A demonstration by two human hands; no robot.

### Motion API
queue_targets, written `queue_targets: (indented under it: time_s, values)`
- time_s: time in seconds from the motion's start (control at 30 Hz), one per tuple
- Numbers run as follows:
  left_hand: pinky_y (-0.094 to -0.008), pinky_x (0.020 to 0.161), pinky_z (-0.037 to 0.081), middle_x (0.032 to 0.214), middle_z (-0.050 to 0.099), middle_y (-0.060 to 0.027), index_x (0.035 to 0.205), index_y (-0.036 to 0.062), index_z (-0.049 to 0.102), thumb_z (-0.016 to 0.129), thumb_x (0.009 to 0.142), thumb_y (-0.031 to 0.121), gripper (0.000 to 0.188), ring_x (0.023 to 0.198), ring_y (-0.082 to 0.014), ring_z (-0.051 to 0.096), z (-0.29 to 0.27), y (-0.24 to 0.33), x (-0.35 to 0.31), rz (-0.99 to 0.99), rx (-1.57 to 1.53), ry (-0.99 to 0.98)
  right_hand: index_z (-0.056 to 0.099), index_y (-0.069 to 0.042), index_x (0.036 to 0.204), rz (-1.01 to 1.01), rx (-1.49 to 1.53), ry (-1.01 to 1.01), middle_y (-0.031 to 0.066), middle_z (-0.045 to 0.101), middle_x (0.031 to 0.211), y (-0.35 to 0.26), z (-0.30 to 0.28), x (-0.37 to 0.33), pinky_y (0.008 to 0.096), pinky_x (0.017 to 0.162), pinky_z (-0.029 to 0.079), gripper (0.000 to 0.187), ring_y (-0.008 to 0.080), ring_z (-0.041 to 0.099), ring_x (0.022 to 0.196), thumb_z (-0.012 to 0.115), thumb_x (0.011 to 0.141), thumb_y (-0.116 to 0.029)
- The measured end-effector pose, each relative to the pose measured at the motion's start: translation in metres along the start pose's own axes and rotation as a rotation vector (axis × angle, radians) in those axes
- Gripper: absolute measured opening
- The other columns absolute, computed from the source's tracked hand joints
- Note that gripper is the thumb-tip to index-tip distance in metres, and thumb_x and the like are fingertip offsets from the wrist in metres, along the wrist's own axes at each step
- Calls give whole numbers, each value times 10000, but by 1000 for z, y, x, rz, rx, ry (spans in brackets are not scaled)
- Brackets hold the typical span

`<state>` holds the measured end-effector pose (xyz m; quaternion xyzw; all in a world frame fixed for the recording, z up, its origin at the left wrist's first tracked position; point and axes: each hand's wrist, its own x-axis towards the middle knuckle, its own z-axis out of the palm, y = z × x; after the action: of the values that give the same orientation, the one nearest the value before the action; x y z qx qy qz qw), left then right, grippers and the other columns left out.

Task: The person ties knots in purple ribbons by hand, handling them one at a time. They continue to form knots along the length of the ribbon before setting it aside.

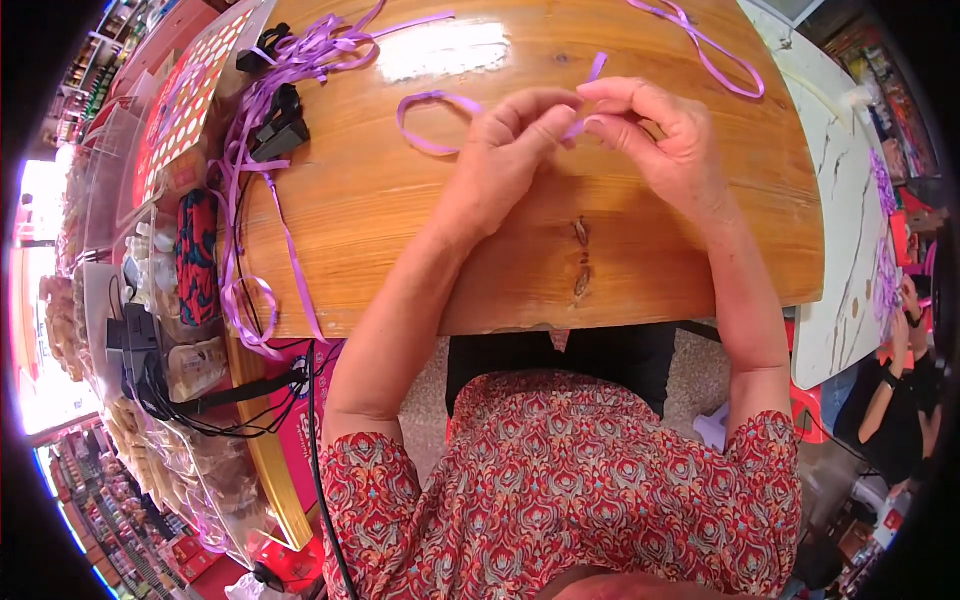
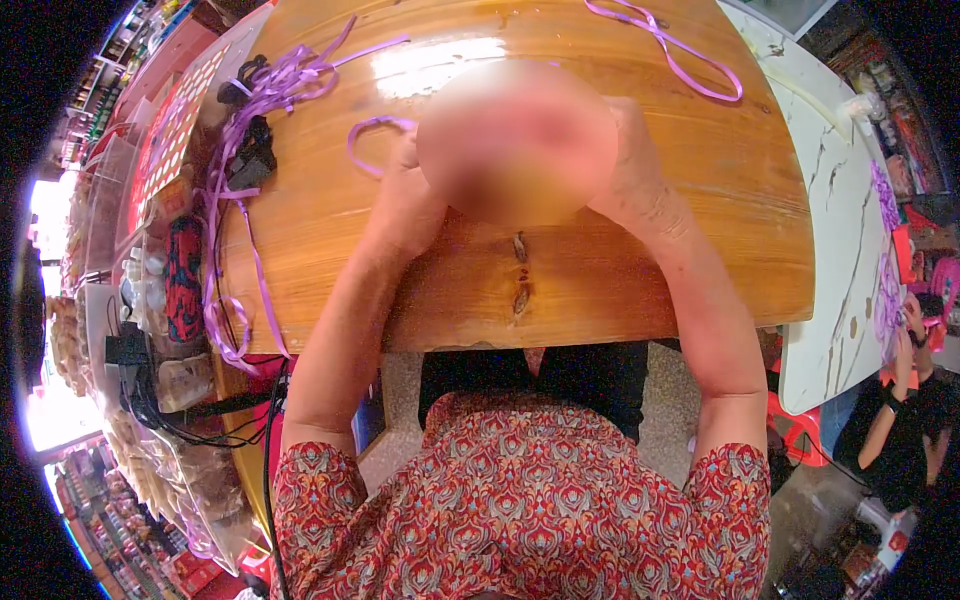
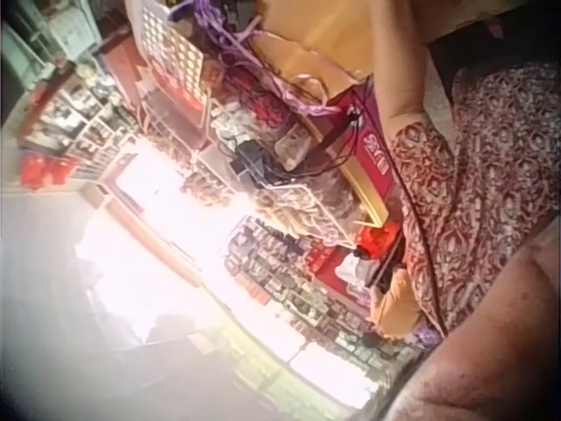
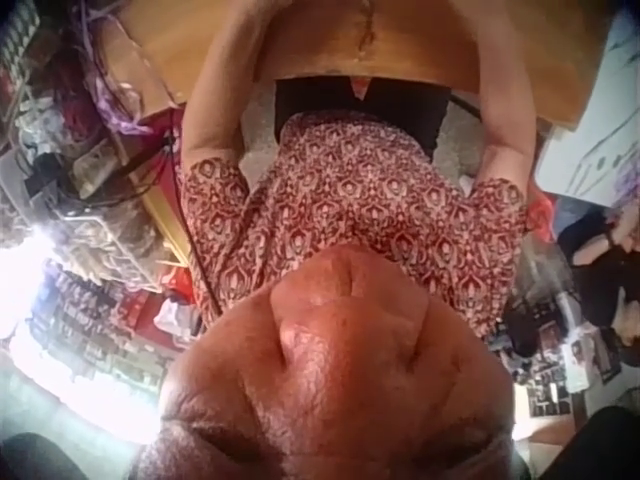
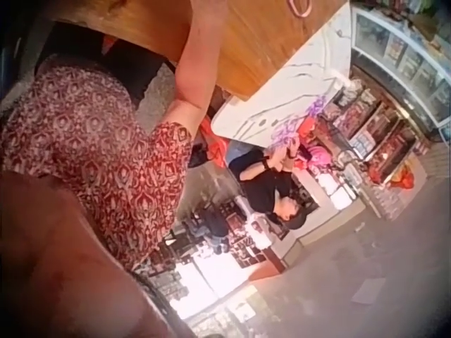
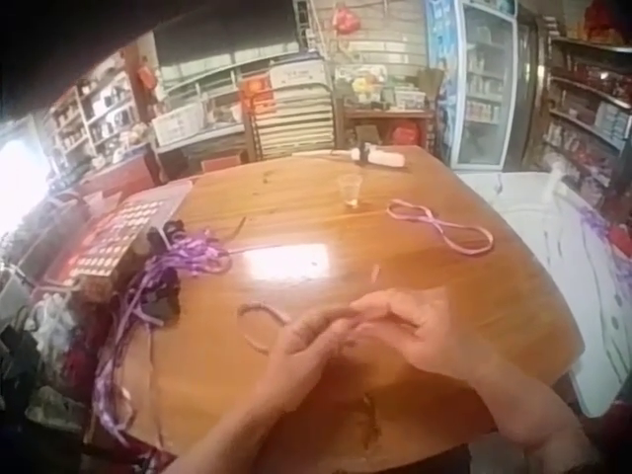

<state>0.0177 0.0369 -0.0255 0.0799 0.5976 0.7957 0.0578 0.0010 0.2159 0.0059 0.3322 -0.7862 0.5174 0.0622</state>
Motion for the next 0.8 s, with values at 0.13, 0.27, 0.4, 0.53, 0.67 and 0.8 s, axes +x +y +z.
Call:
queue_targets:
  time_s: [0.13,0.27,0.4,0.53,0.67,0.8]
  values:
    - [-232,656,440,744,603,-9,956,0,649,641,849,127,167,707,-93,545,-7,-5,-3,108,173,87,639,7,963,-107,-210,13,28,623,802,12,-7,2,199,621,451,144,79,564,727,632,824,-27]
    - [-262,630,440,682,584,-54,966,14,652,660,816,98,172,671,-132,561,-12,5,-5,313,810,255,643,11,941,-20,-84,30,34,617,803,13,-10,4,203,628,451,116,83,565,726,616,837,-32]
    - [-278,607,451,654,563,-83,988,27,645,662,797,72,196,633,-168,575,-10,-5,6,910,1139,365,635,7,987,-64,-60,-26,40,615,811,6,2,4,212,654,459,142,93,568,736,576,861,-23]
    - [-249,592,450,706,612,-47,967,8,634,647,819,56,156,644,-112,571,5,-5,-3,569,440,180,617,4,1055,-57,44,-18,41,623,841,-1,6,0,214,674,467,192,94,570,751,554,874,-8]
    - [-195,585,416,713,597,7,904,-12,641,636,837,53,93,657,-42,507,0,-7,-6,291,286,185,610,4,1079,36,89,-3,41,628,850,-1,1,-2,208,689,466,211,90,572,766,557,876,-16]
    - [-188,572,396,674,560,25,867,-11,650,644,830,54,76,641,-41,477,0,0,-8,253,222,228,626,-8,1063,1,-35,129,37,625,900,7,-14,2,202,714,462,202,90,572,795,578,869,-34]
